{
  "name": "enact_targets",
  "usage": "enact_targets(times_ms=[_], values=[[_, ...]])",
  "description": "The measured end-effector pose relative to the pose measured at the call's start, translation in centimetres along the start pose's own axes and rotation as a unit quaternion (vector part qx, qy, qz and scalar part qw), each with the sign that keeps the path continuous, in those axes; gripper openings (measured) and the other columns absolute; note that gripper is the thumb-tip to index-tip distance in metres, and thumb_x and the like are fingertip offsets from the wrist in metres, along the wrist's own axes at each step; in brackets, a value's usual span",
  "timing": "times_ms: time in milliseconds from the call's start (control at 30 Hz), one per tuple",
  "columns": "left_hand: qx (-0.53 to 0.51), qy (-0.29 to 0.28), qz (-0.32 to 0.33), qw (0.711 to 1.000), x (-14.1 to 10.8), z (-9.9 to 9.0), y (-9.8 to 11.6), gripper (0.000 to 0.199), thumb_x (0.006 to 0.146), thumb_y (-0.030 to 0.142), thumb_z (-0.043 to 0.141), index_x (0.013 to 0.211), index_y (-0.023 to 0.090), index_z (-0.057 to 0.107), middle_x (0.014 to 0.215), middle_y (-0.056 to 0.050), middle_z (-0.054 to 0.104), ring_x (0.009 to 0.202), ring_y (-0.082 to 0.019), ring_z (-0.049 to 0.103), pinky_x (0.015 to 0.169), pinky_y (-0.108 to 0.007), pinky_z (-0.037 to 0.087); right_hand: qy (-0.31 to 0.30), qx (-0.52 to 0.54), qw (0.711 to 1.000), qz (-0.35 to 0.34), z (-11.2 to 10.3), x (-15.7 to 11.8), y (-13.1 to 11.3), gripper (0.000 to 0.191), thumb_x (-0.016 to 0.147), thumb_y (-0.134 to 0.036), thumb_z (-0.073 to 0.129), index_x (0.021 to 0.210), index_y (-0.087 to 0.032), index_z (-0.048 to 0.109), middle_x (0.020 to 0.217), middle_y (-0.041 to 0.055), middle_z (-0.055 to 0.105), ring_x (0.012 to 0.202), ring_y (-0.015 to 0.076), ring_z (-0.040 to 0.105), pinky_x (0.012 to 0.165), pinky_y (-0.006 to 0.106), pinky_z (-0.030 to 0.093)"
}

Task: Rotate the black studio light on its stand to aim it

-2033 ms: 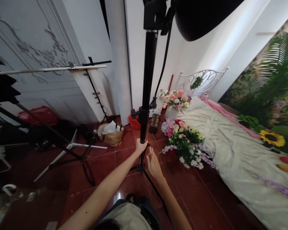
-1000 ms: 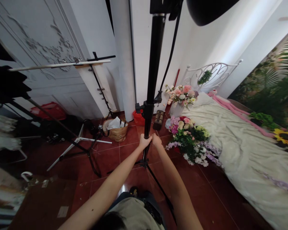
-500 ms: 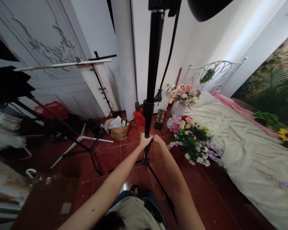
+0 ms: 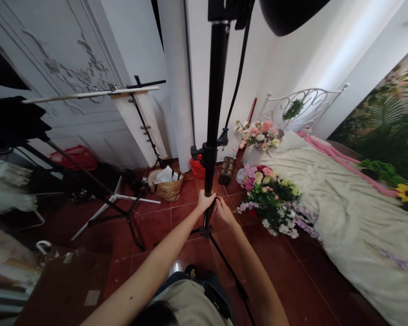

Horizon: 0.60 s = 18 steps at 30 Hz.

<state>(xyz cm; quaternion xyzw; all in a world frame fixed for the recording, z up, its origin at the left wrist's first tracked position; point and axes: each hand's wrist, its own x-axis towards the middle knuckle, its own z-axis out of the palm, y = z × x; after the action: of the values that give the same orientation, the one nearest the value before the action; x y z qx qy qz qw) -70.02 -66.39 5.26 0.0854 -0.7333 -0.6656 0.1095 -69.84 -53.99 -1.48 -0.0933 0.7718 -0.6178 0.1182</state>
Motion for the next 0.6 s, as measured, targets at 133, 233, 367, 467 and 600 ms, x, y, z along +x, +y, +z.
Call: enact_targets(times_ms=[133, 233, 367, 467, 600], values=[[0.005, -0.002, 0.025, 1.000, 0.1, 0.1, -0.3, 0.023, 0.063, 0.027, 0.060, 0.049, 0.015, 0.047, 0.049, 0.003, 0.045, 0.047, -0.007, 0.040, 0.047, -0.019, 0.030, -0.007, 0.046, 0.999, 0.002, 0.3, -0.2, 0.3, 0.054, 0.084, -0.055, 0.035, 0.121, -0.016, 0.044, 0.057, -0.0033, 0.055, 0.041, 0.0130, 0.048, 0.040, 0.025, 0.040], [0.007, -0.003, 0.026, 1.000, 0.2, 0.2, -0.5, 0.022, 0.064, 0.027, 0.059, 0.049, 0.015, 0.047, 0.049, 0.003, 0.045, 0.047, -0.007, 0.040, 0.047, -0.019, 0.030, 0.000, 0.087, 0.996, 0.019, 1.0, -0.2, 0.4, 0.059, 0.085, -0.055, 0.031, 0.125, -0.013, 0.039, 0.053, -0.0039, 0.052, 0.035, 0.0114, 0.041, 0.035, 0.024, 0.034], [-0.002, -0.003, 0.013, 1.000, 0.2, 0.2, -0.5, 0.022, 0.062, 0.026, 0.060, 0.048, 0.015, 0.047, 0.048, 0.003, 0.044, 0.047, -0.007, 0.040, 0.047, -0.019, 0.029, 0.011, 0.116, 0.993, 0.030, 1.3, 0.0, 0.6, 0.060, 0.084, -0.057, 0.031, 0.125, -0.014, 0.039, 0.054, -0.0038, 0.051, 0.035, 0.0115, 0.039, 0.036, 0.024, 0.034], [-0.011, -0.002, 0.014, 1.000, 0.3, 0.3, -0.6, 0.022, 0.062, 0.025, 0.060, 0.049, 0.015, 0.047, 0.048, 0.003, 0.044, 0.047, -0.007, 0.040, 0.047, -0.019, 0.030, 0.032, 0.105, 0.994, 0.004, 1.3, 0.3, 0.8, 0.055, 0.083, -0.059, 0.034, 0.116, -0.017, 0.048, 0.056, -0.0031, 0.049, 0.040, 0.0124, 0.041, 0.039, 0.026, 0.038], [-0.005, -0.003, 0.013, 1.000, 0.5, 0.3, -0.8, 0.022, 0.063, 0.026, 0.060, 0.049, 0.015, 0.046, 0.049, 0.003, 0.044, 0.047, -0.007, 0.041, 0.048, -0.020, 0.031, 0.076, 0.091, 0.993, -0.007, 2.2, -0.3, 1.8, 0.047, 0.081, -0.064, 0.037, 0.091, -0.020, 0.054, 0.055, -0.0037, 0.043, 0.043, 0.0121, 0.041, 0.043, 0.026, 0.040]])
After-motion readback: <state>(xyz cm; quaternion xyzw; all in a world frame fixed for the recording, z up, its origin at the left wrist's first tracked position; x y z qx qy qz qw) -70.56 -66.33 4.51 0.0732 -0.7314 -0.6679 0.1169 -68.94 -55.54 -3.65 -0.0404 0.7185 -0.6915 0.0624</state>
